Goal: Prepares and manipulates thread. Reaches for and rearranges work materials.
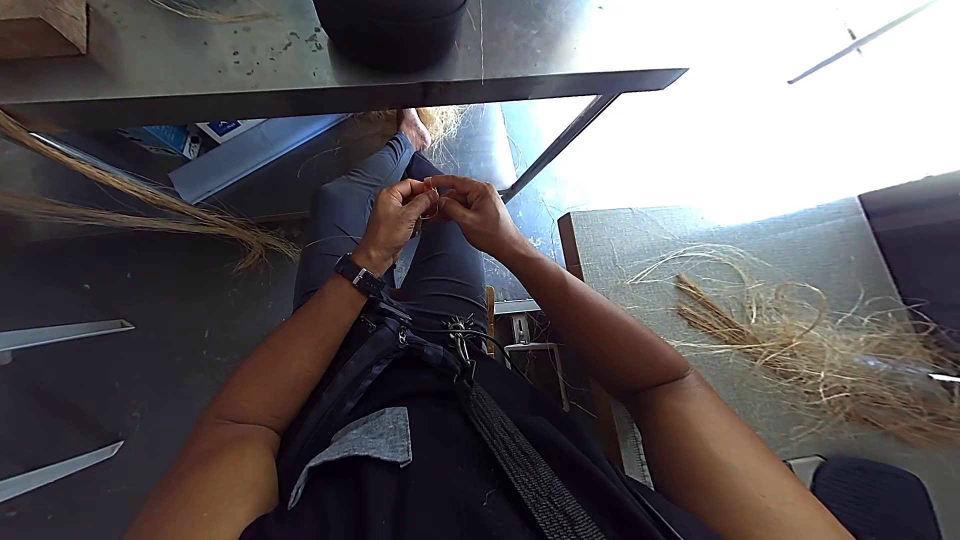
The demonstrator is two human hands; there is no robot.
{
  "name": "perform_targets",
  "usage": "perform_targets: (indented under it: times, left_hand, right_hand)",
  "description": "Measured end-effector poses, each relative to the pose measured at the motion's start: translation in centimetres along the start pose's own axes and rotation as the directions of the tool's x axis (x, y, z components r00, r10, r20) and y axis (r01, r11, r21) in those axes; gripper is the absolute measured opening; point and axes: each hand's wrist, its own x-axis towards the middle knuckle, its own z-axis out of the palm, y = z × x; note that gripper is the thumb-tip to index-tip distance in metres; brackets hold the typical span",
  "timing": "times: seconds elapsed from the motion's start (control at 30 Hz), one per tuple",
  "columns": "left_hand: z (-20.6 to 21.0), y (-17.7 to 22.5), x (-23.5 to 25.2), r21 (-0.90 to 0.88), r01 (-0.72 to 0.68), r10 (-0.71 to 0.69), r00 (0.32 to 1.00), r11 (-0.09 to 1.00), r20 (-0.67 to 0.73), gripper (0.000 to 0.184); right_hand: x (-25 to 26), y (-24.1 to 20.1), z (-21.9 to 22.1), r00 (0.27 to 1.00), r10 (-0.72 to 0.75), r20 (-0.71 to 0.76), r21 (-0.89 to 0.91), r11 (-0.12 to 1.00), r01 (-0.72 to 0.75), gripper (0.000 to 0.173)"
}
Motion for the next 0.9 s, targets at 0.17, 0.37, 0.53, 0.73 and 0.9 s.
perform_targets:
  times: [0.17,0.37,0.53,0.73,0.9]
  left_hand:
    - [-0.3,0.3,0.0,-0.019,0.004,-0.004,1.000,1.000,0.017,0.010]
    - [-0.6,0.0,0.0,-0.039,0.009,-0.008,1.000,0.999,0.013,0.010]
    - [-0.3,-0.2,0.0,0.028,-0.071,0.071,0.997,0.997,0.001,0.009]
    - [-0.3,-0.6,0.0,0.051,-0.140,0.139,0.990,0.989,0.025,0.007]
    - [-0.7,-1.0,0.0,-0.090,-0.122,0.132,0.984,0.988,0.117,0.007]
  right_hand:
    - [0.2,-0.3,-0.7,0.995,0.092,0.038,0.169,0.981,-0.097,0.030]
    - [0.6,-1.0,-1.8,0.964,0.252,-0.084,0.296,0.930,-0.217,0.022]
    - [0.5,-0.9,-1.4,0.952,0.304,0.031,0.231,0.925,-0.303,0.017]
    - [0.6,-1.4,-1.3,0.883,0.459,0.101,0.318,0.826,-0.466,0.015]
    - [0.6,-1.3,-1.6,0.871,0.462,0.166,0.416,0.768,-0.487,0.013]
